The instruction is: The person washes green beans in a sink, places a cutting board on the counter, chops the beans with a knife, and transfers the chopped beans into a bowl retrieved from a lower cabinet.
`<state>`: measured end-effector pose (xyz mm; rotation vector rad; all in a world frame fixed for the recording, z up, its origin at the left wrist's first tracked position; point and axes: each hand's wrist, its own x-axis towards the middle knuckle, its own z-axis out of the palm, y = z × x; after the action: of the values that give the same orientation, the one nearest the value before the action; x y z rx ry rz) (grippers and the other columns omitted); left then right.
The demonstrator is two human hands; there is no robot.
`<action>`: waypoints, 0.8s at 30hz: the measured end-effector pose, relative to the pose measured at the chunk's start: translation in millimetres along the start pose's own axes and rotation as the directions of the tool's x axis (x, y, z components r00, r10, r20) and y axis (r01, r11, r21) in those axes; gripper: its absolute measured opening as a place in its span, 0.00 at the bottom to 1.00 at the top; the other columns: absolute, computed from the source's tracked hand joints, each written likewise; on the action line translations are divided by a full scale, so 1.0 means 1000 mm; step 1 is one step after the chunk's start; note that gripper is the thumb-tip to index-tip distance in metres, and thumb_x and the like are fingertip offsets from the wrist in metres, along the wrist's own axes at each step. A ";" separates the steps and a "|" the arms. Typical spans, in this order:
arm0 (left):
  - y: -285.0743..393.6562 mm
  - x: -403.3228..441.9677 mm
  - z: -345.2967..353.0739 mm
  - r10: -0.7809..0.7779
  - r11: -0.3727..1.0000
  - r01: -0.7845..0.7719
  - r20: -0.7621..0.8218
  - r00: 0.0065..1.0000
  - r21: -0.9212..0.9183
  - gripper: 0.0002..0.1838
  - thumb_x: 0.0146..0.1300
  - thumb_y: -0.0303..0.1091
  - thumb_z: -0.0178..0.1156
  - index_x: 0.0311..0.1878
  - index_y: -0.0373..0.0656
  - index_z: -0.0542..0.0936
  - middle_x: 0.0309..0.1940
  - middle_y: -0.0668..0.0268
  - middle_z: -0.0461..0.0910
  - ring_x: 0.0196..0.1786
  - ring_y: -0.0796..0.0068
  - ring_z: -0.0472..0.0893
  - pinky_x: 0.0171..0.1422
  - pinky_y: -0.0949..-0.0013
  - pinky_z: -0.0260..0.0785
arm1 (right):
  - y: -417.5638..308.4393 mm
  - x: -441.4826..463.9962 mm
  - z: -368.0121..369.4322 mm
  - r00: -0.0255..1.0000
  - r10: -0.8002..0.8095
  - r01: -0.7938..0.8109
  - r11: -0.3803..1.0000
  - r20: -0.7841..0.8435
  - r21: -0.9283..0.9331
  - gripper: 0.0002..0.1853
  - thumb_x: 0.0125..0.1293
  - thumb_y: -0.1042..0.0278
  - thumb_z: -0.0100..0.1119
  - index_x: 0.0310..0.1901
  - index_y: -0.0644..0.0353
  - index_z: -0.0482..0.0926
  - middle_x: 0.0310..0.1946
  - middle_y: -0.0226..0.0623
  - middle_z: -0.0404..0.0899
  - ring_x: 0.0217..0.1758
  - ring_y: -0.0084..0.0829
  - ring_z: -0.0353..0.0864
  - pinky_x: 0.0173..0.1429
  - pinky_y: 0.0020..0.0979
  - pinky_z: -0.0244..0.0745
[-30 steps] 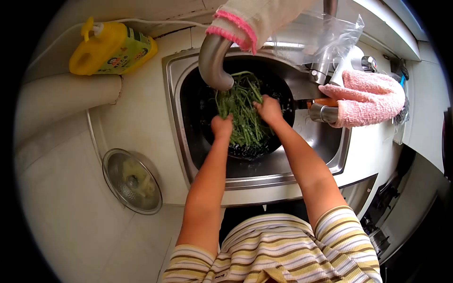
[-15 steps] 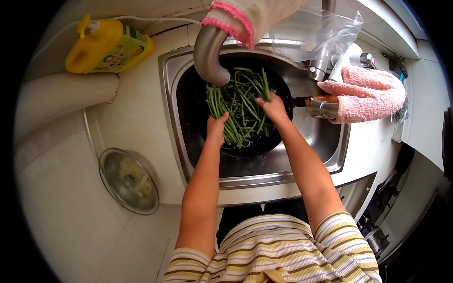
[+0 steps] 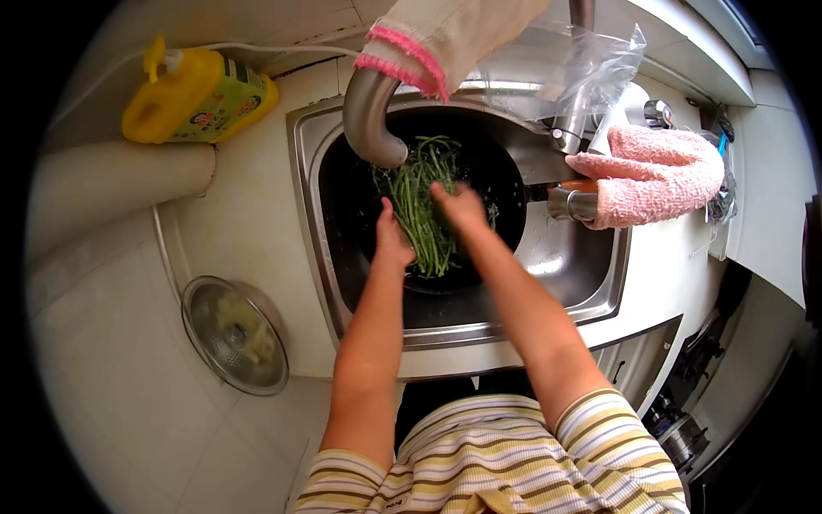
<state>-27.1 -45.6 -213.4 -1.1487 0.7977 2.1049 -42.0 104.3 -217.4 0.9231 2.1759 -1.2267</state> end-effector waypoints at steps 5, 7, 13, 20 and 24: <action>-0.019 0.007 -0.003 0.141 0.987 -0.119 0.230 0.963 -0.105 0.33 0.68 0.63 0.38 0.63 0.47 0.67 0.59 0.63 0.71 0.61 0.59 0.69 0.66 0.57 0.59 | -0.028 -0.096 0.030 0.952 -0.293 0.266 0.935 -0.087 -0.234 0.45 0.54 0.36 0.56 0.62 0.69 0.62 0.60 0.56 0.67 0.65 0.53 0.64 0.68 0.46 0.56; -0.023 -0.002 0.001 0.115 0.985 -0.087 0.187 0.976 -0.147 0.31 0.69 0.61 0.37 0.64 0.47 0.67 0.62 0.64 0.68 0.64 0.62 0.66 0.68 0.58 0.55 | -0.021 -0.087 0.033 0.905 -0.367 0.270 0.886 -0.213 -0.378 0.46 0.56 0.38 0.57 0.65 0.70 0.59 0.59 0.58 0.68 0.65 0.53 0.64 0.67 0.41 0.57; -0.021 -0.018 0.013 0.065 0.980 -0.013 0.264 0.962 -0.196 0.27 0.72 0.55 0.34 0.63 0.47 0.67 0.61 0.65 0.69 0.63 0.63 0.67 0.67 0.61 0.57 | -0.026 -0.088 0.034 0.862 -0.446 0.399 0.890 -0.241 -0.220 0.35 0.64 0.48 0.53 0.62 0.70 0.63 0.60 0.58 0.65 0.63 0.55 0.63 0.61 0.46 0.63; -0.006 -0.045 0.023 0.103 0.992 -0.101 0.022 0.994 -0.079 0.26 0.72 0.52 0.40 0.60 0.42 0.69 0.58 0.60 0.71 0.58 0.60 0.71 0.66 0.56 0.58 | -0.007 -0.015 -0.001 0.843 -0.443 0.371 0.890 -0.305 -0.266 0.19 0.63 0.56 0.55 0.45 0.65 0.71 0.41 0.56 0.74 0.46 0.56 0.72 0.50 0.48 0.69; 0.011 -0.044 -0.003 0.256 0.882 -0.146 -0.195 0.947 0.449 0.35 0.63 0.58 0.55 0.59 0.34 0.69 0.58 0.53 0.70 0.59 0.54 0.71 0.64 0.56 0.59 | -0.011 -0.015 -0.061 0.705 -0.658 0.594 0.751 -0.264 -0.288 0.15 0.58 0.64 0.60 0.44 0.62 0.73 0.39 0.49 0.74 0.45 0.51 0.72 0.50 0.44 0.67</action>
<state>-13.9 -64.6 -173.8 -1.1295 1.4774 1.8226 -44.8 148.5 -171.4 0.3134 2.9983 -1.1648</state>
